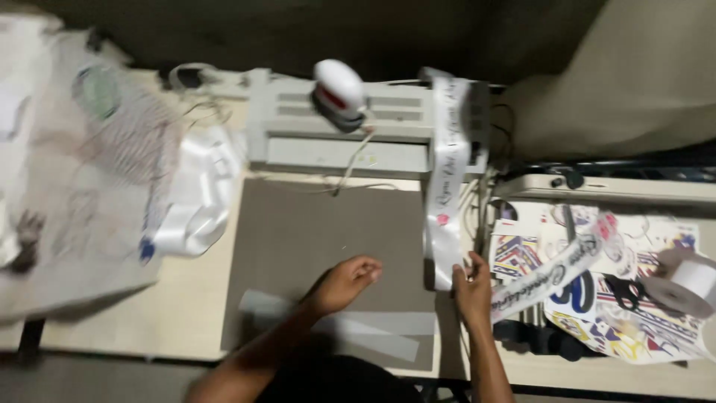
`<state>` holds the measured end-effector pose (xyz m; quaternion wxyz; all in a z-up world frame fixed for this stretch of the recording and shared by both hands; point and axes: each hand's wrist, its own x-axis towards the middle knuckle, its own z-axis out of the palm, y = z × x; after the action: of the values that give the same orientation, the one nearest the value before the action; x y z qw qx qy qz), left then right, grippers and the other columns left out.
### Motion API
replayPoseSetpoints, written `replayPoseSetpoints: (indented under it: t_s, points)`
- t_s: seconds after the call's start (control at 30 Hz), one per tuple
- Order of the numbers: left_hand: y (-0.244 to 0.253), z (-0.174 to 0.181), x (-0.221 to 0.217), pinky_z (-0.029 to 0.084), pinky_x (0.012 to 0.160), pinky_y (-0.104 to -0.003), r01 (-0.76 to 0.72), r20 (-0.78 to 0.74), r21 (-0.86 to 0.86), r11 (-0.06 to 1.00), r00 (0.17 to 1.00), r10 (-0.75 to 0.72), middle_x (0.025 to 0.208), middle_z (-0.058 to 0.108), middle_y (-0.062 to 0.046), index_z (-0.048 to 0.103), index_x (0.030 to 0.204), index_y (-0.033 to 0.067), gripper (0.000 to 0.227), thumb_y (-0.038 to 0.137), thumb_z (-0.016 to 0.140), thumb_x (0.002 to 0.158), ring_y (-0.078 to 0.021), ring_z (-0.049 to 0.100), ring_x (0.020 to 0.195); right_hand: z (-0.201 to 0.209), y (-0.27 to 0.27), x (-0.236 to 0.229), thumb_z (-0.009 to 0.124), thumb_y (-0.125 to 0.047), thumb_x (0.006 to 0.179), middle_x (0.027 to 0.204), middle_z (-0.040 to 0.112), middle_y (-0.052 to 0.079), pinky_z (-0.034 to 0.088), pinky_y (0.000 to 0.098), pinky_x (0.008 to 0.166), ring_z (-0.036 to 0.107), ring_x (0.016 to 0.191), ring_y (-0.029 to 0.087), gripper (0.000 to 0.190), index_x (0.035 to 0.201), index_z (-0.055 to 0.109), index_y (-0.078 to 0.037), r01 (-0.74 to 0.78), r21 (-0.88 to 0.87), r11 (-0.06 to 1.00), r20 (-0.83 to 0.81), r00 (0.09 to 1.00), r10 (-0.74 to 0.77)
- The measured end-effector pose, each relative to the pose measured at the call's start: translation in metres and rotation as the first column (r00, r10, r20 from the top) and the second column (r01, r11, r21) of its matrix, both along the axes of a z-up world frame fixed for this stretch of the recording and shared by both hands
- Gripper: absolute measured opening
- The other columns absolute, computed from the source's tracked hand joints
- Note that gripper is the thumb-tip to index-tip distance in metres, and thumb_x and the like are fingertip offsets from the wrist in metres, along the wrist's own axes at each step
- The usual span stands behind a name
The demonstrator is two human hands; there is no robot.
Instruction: The person irons printed text onto white satin ribbons using a handheld iron. They position the ribbon on a heat-resistant mat, press the iron along the printed area, and then peel off the backing paper. The process is repeated for multiple ribbons with different printed names.
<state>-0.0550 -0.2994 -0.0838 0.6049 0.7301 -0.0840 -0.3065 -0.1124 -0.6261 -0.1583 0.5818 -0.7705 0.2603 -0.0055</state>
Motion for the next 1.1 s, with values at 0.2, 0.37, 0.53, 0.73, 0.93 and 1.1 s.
replayPoseSetpoints:
  t_s: [0.2,0.37,0.53,0.73,0.93,1.1]
  points:
    - [0.096,-0.040,-0.055,0.055,0.081,-0.031,-0.365,0.064,0.162,0.917,0.931,0.360,0.100,0.076,-0.005,0.069,0.119,0.0094,0.026,0.025,0.065,0.098,-0.0151,0.070,0.090,0.060,0.010,0.002,0.079,-0.023,0.088,0.111,0.062,0.018,0.051,0.0429,0.082,0.061,0.100,0.032,0.061,0.139,0.053,-0.001,-0.188,-0.580,0.793,-0.051,0.980,0.195]
    - [0.184,0.028,-0.027,0.054,0.069,-0.038,-0.592,0.435,0.378,0.712,0.792,0.428,0.090,0.073,-0.009,0.069,0.102,0.0089,0.013,0.019,0.063,0.095,-0.0249,0.071,0.080,0.100,0.055,-0.004,0.078,-0.029,0.089,0.121,0.064,0.025,0.052,0.0493,0.081,0.064,0.099,0.040,0.063,0.141,0.054,-0.003,-0.252,-0.686,0.683,-0.167,0.968,0.190]
    - [0.269,0.034,0.043,0.051,0.082,-0.048,-0.772,0.898,0.284,0.569,0.422,0.125,0.097,0.063,-0.014,0.068,0.102,0.0048,0.010,0.010,0.066,0.094,-0.0385,0.062,0.096,0.096,0.124,-0.004,0.073,-0.025,0.089,0.110,0.073,0.013,0.056,0.0385,0.067,0.069,0.074,0.025,0.048,0.133,0.062,-0.009,-0.429,-0.401,0.809,-0.129,0.901,0.414]
    - [0.313,-0.024,0.126,0.042,0.107,-0.048,-0.627,0.817,0.559,0.543,0.528,-0.232,0.137,0.056,-0.021,0.060,0.131,0.0015,0.049,-0.002,0.058,0.083,-0.0378,0.052,0.129,0.149,0.236,-0.009,0.075,-0.028,0.087,0.107,0.075,0.006,0.055,0.0377,0.065,0.065,0.066,0.023,0.045,0.127,0.064,-0.012,-0.569,-0.407,0.715,-0.158,0.814,0.558]
    - [0.323,-0.064,0.156,0.033,0.108,-0.054,-0.691,0.812,0.573,0.441,0.408,-0.417,0.136,0.058,-0.021,0.056,0.136,0.0041,0.067,0.004,0.055,0.069,-0.0355,0.050,0.129,0.183,0.264,-0.016,0.072,-0.026,0.088,0.106,0.072,0.007,0.055,0.0372,0.068,0.066,0.070,0.023,0.040,0.124,0.064,-0.011,-0.630,-0.361,0.688,-0.142,0.766,0.627]
    - [0.312,0.004,0.129,0.044,0.102,-0.047,-0.453,0.603,0.790,0.413,0.693,-0.395,0.109,0.068,-0.013,0.067,0.118,0.0053,0.024,0.006,0.056,0.097,-0.0298,0.062,0.110,0.168,0.244,-0.005,0.073,-0.026,0.089,0.105,0.073,0.007,0.056,0.0364,0.068,0.067,0.072,0.021,0.040,0.125,0.064,-0.011,-0.637,-0.330,0.697,-0.165,0.766,0.621]
